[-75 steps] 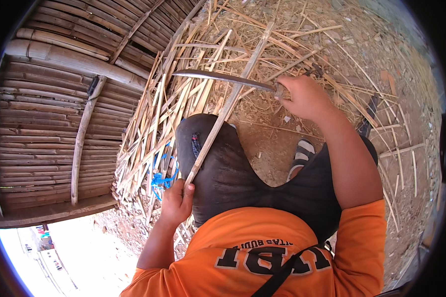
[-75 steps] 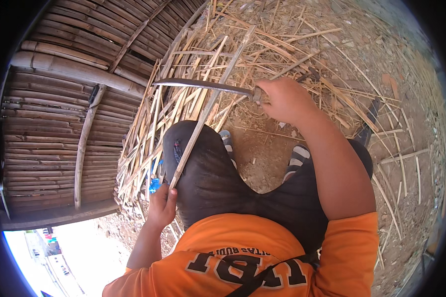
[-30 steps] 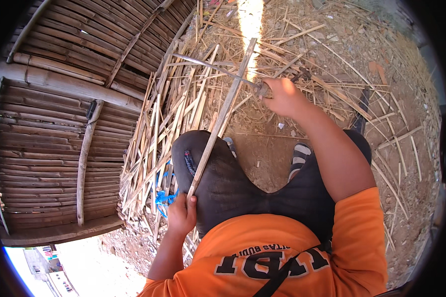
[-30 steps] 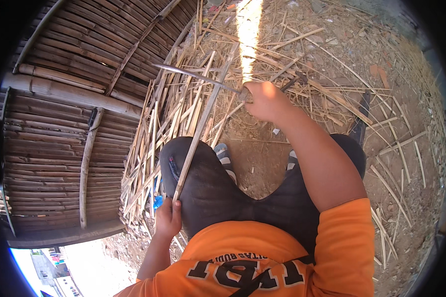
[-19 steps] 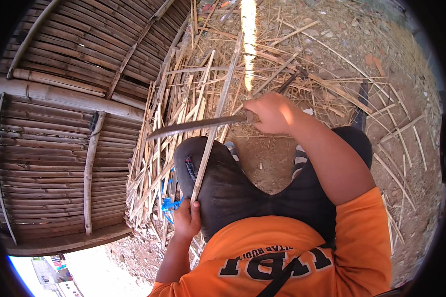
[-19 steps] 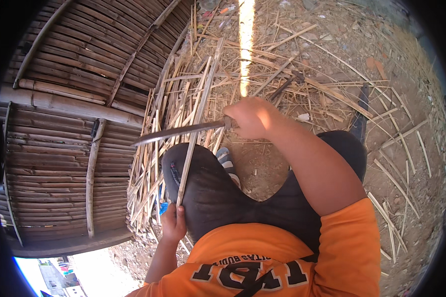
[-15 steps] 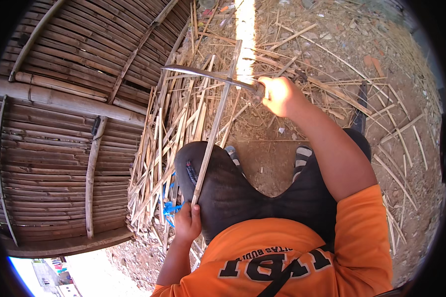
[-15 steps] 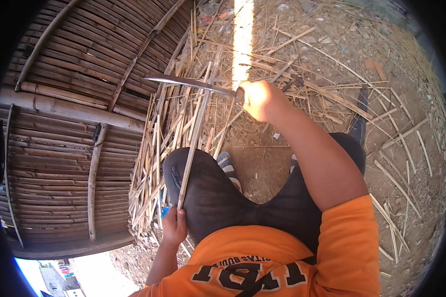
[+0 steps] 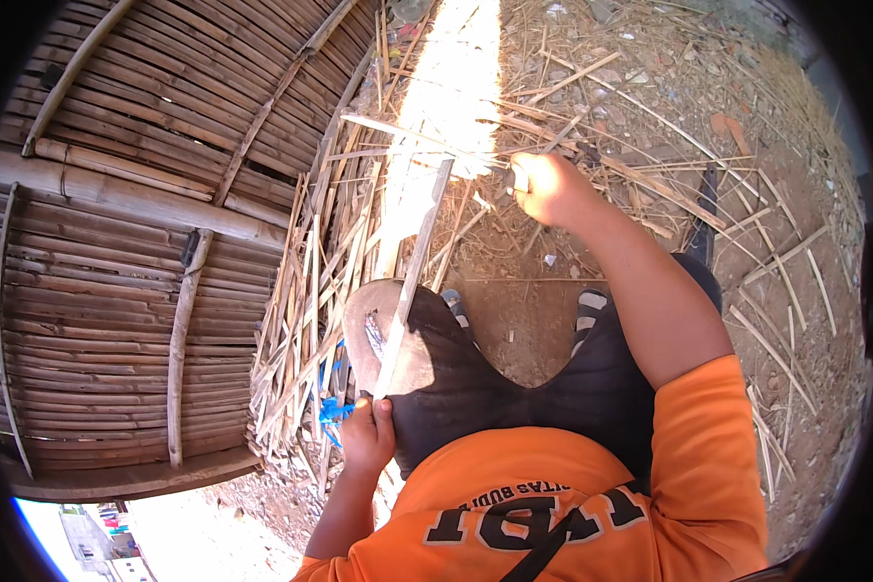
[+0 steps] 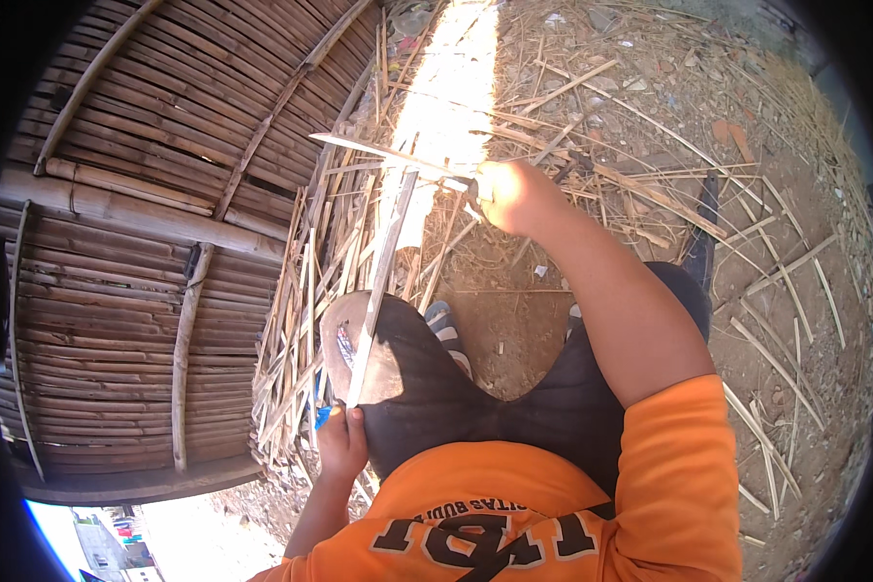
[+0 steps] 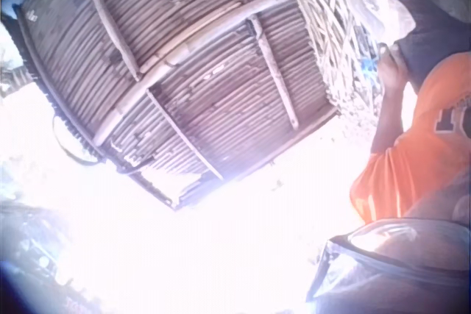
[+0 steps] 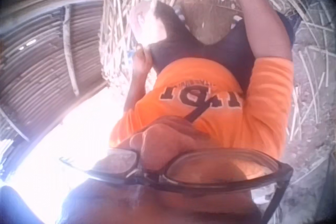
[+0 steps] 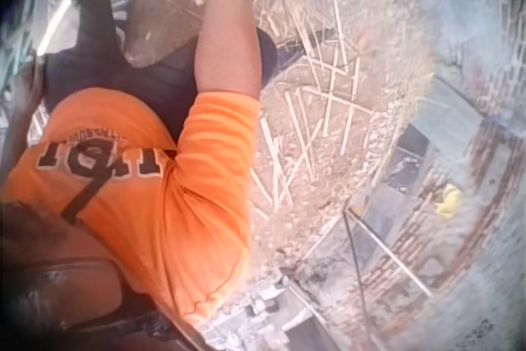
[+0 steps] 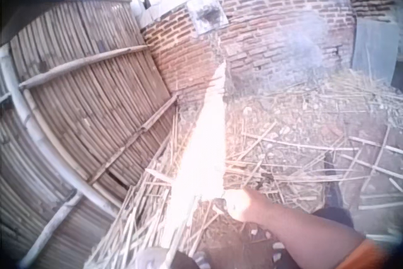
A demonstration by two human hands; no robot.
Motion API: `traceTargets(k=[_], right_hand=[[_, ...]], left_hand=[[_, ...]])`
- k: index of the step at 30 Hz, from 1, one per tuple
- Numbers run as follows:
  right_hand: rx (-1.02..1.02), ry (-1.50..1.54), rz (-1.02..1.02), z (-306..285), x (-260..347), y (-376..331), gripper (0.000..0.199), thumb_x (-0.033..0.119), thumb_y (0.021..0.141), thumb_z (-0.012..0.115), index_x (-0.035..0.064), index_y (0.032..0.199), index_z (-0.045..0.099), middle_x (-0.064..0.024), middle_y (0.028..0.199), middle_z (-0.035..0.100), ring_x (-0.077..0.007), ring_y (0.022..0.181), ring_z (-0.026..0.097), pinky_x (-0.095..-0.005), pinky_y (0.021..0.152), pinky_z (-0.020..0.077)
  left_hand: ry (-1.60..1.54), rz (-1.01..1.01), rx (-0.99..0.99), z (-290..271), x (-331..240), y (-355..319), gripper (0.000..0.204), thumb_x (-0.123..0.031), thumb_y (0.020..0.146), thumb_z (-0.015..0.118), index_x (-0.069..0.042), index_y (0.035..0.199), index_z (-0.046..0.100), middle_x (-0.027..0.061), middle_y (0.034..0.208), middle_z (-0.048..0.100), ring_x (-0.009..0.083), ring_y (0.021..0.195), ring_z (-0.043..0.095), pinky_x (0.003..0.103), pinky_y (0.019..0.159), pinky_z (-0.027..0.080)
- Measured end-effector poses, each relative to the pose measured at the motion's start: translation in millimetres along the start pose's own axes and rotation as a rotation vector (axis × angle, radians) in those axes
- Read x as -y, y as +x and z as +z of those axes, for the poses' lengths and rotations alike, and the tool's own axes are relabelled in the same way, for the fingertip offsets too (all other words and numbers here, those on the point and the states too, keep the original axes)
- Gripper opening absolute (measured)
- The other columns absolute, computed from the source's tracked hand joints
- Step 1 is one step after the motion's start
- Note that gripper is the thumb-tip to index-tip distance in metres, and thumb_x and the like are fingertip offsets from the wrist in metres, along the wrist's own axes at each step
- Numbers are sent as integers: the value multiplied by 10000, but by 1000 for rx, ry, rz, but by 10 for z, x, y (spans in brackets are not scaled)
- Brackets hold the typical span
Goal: The person uses a large knife to shave thin strips of wood from a larger piece while sitting on the ground.
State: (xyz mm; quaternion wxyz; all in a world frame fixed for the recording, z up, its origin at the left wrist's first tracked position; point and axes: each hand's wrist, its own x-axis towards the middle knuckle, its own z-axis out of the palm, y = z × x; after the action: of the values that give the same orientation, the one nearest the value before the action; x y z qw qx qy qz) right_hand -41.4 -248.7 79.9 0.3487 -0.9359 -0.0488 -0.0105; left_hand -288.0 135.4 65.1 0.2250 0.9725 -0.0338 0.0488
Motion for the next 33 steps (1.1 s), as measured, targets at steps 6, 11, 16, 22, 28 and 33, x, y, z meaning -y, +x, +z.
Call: traceTargets(k=[6,11,16,22,28,33], right_hand=[[246,-264,-528,369,631,-547,219,142,758,685,57,954,635,-174,790,676,-377,798,688,-485,707,538],[243,-148,-381,193,330,-263,227,178,788,658,92,998,678,-168,811,695,-364,828,698,-471,739,556],[74,-72,-378,291,224,-193,321,205,799,732,58,1077,666,-184,873,706,-386,871,692,-478,782,555],[332,-180,-450,368,577,-434,355,169,732,735,42,1055,664,-174,867,707,-401,873,688,-479,783,555],[178,-141,-282,312,170,-171,333,124,755,650,116,1084,696,-146,954,727,-343,959,692,-449,826,563],[255,-254,-505,371,687,-617,252,152,750,689,87,993,671,-159,843,694,-373,849,687,-477,753,555]], left_hand=[[32,-1,-24,49,-33,-75,295,-240,1006,592,-12,823,554,201,618,574,421,540,591,471,489,434],[46,24,-73,109,13,-57,277,-234,998,605,-13,837,560,203,623,583,423,541,594,480,486,438],[124,49,-72,72,26,-67,270,-240,991,611,-7,863,561,207,623,586,432,551,600,488,487,443],[101,71,-92,118,110,-89,274,-247,989,615,-4,872,566,214,647,603,433,559,606,490,492,450],[108,-32,-58,75,43,-75,305,-248,1012,573,-5,827,574,193,622,566,399,548,583,454,513,428],[142,-7,-35,40,37,-120,292,-267,995,597,-10,856,581,216,612,581,432,556,597,496,504,438]])
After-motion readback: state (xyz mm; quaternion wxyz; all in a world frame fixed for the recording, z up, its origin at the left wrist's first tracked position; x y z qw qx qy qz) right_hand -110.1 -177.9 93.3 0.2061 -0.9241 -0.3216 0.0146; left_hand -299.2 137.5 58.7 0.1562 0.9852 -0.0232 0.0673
